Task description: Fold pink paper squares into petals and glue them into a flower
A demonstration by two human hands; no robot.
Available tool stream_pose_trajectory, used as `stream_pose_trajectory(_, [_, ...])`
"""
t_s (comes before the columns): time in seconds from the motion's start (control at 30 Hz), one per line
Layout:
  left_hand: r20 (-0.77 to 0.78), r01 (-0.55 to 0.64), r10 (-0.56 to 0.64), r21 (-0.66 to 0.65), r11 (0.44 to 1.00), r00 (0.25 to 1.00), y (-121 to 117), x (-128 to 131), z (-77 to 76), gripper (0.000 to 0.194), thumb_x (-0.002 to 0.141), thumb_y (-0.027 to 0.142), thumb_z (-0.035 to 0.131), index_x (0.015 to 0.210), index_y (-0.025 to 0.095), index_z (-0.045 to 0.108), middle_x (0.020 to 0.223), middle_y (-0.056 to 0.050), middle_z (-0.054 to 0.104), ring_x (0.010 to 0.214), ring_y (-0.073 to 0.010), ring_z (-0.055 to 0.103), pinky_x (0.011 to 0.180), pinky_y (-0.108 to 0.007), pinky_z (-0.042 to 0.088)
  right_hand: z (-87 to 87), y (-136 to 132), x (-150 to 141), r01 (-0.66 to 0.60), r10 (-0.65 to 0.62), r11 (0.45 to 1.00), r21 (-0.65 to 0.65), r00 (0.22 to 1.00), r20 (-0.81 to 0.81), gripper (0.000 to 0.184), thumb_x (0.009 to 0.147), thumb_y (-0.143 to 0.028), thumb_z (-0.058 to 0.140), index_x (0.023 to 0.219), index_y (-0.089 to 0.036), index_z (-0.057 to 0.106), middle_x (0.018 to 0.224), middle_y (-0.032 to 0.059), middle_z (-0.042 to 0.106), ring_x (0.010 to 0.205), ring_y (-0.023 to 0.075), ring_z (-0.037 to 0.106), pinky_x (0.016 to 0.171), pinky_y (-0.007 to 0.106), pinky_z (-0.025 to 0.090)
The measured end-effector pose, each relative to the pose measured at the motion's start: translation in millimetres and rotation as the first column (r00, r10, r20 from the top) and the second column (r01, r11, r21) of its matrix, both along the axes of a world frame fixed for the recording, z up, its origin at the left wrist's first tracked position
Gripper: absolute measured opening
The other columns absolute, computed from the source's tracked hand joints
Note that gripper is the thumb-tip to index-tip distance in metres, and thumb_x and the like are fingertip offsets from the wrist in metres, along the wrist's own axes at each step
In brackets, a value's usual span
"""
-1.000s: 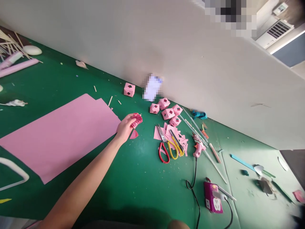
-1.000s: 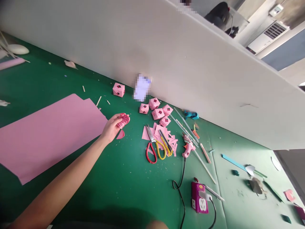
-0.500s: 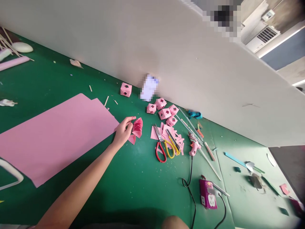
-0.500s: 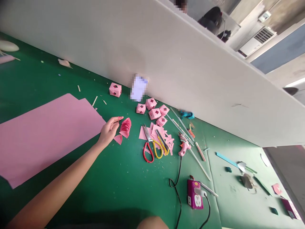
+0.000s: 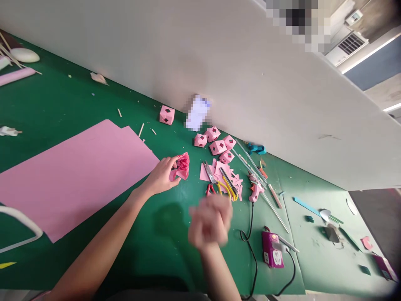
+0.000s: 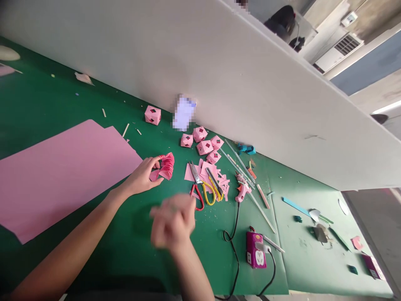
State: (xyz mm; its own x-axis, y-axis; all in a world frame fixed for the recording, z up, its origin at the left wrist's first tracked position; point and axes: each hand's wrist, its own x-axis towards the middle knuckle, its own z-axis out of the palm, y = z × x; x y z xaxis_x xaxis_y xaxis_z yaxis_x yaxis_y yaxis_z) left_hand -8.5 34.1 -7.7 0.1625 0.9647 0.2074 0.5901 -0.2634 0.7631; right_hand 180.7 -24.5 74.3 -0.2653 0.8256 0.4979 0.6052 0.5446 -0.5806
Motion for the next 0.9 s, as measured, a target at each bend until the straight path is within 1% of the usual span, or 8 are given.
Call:
stream_pose_trajectory(0.07, [0.037, 0.012, -0.011, -0.037, 0.999, 0.999, 0.1, -4.3, 1.6, 0.071, 0.087, 0.033, 0.067, 0.154, 0.017, 0.050, 0.107, -0.010, 0.066, 0.104, -0.0326, 0.063, 0.096, -0.051, 0.056, -20.4, 17.2, -6.2, 0.170, -0.174, 0.984, -0.043, 0.979, -0.107, 0.017, 0.108, -0.029, 0.057, 0.114, -0.026, 0.073, 0.114, 0.0084, 0.073, 0.090, 0.0220, 0.068, 0.077, 0.039, 0.060])
stream_pose_trajectory(0.13, [0.081, 0.023, -0.016, -0.077, 0.997, 0.997, -0.2, -9.7, 4.2, 0.077, 0.085, 0.036, 0.071, 0.156, 0.020, 0.049, 0.115, -0.011, 0.067, 0.112, -0.0335, 0.065, 0.100, -0.051, 0.056, -43.3, 35.0, -11.1, 0.322, -0.347, 0.934, -0.157, 0.922, -0.173, 0.011, 0.102, -0.030, 0.063, 0.107, -0.024, 0.070, 0.100, 0.0057, 0.070, 0.080, 0.0208, 0.061, 0.072, 0.037, 0.056])
stream_pose_trajectory(0.23, [0.135, 0.039, -0.020, -0.134, 0.990, 0.991, -0.9, -17.9, 8.3, 0.085, 0.082, 0.040, 0.076, 0.159, 0.022, 0.047, 0.128, -0.013, 0.067, 0.122, -0.0339, 0.066, 0.104, -0.051, 0.056, -73.4, 50.4, -13.1, 0.286, -0.314, 0.931, -0.228, 0.945, -0.096, 0.014, 0.095, -0.036, 0.072, 0.095, -0.023, 0.067, 0.095, 0.0052, 0.069, 0.089, 0.0228, 0.062, 0.085, 0.038, 0.055])
stream_pose_trajectory(0.33, [0.173, 0.037, -0.001, -0.208, 0.977, 0.985, -1.2, -22.9, 10.5, 0.073, 0.089, 0.036, 0.065, 0.158, 0.022, 0.048, 0.130, -0.012, 0.070, 0.122, -0.0317, 0.069, 0.101, -0.048, 0.058, -90.1, 51.7, -10.5, 0.258, -0.280, 0.933, -0.250, 0.958, -0.057, 0.013, 0.095, -0.034, 0.073, 0.090, -0.024, 0.067, 0.098, 0.0059, 0.069, 0.097, 0.0242, 0.064, 0.090, 0.038, 0.054])
stream_pose_trajectory(0.5, [0.136, 0.029, -0.002, -0.197, 0.980, 0.991, -1.4, -21.8, 9.5, 0.070, 0.092, 0.036, 0.062, 0.158, 0.020, 0.048, 0.128, -0.013, 0.074, 0.123, -0.0312, 0.070, 0.102, -0.049, 0.058, -93.9, 50.7, -7.2, 0.224, -0.247, 0.940, -0.257, 0.967, -0.061, 0.008, 0.097, -0.027, 0.069, 0.090, -0.025, 0.067, 0.097, 0.0055, 0.071, 0.098, 0.0245, 0.066, 0.090, 0.038, 0.054])
stream_pose_trajectory(0.63, [0.093, 0.031, -0.019, -0.139, 0.990, 0.996, -0.9, -18.9, 9.9, 0.057, 0.093, 0.033, 0.061, 0.149, 0.024, 0.056, 0.104, -0.006, 0.079, 0.110, -0.0292, 0.072, 0.100, -0.048, 0.058, -94.4, 52.3, -7.9, 0.225, -0.252, 0.935, -0.275, 0.966, -0.066, 0.006, 0.097, -0.029, 0.069, 0.099, -0.024, 0.065, 0.101, 0.0062, 0.075, 0.098, 0.0250, 0.066, 0.089, 0.038, 0.055])
stream_pose_trajectory(0.73, [0.142, 0.000, 0.019, -0.134, 0.991, 0.990, 0.5, -18.4, 12.1, 0.048, 0.096, 0.038, 0.061, 0.142, 0.024, 0.061, 0.091, -0.002, 0.076, 0.092, -0.0243, 0.073, 0.091, -0.043, 0.061, -95.9, 52.4, -8.6, 0.225, -0.258, 0.926, -0.304, 0.963, -0.073, 0.007, 0.097, -0.029, 0.067, 0.102, -0.024, 0.064, 0.098, 0.0054, 0.075, 0.095, 0.0242, 0.067, 0.088, 0.037, 0.055])
stream_pose_trajectory(0.9, [0.277, -0.090, 0.127, -0.144, 0.986, 0.952, 1.0, -17.8, 14.1, 0.044, 0.097, 0.045, 0.063, 0.135, 0.023, 0.064, 0.090, -0.002, 0.072, 0.077, -0.0184, 0.072, 0.074, -0.033, 0.063, -95.5, 51.7, -8.7, 0.236, -0.266, 0.931, -0.277, 0.961, -0.074, 0.017, 0.097, -0.027, 0.065, 0.113, -0.022, 0.067, 0.097, 0.0052, 0.071, 0.094, 0.0237, 0.066, 0.089, 0.038, 0.054])
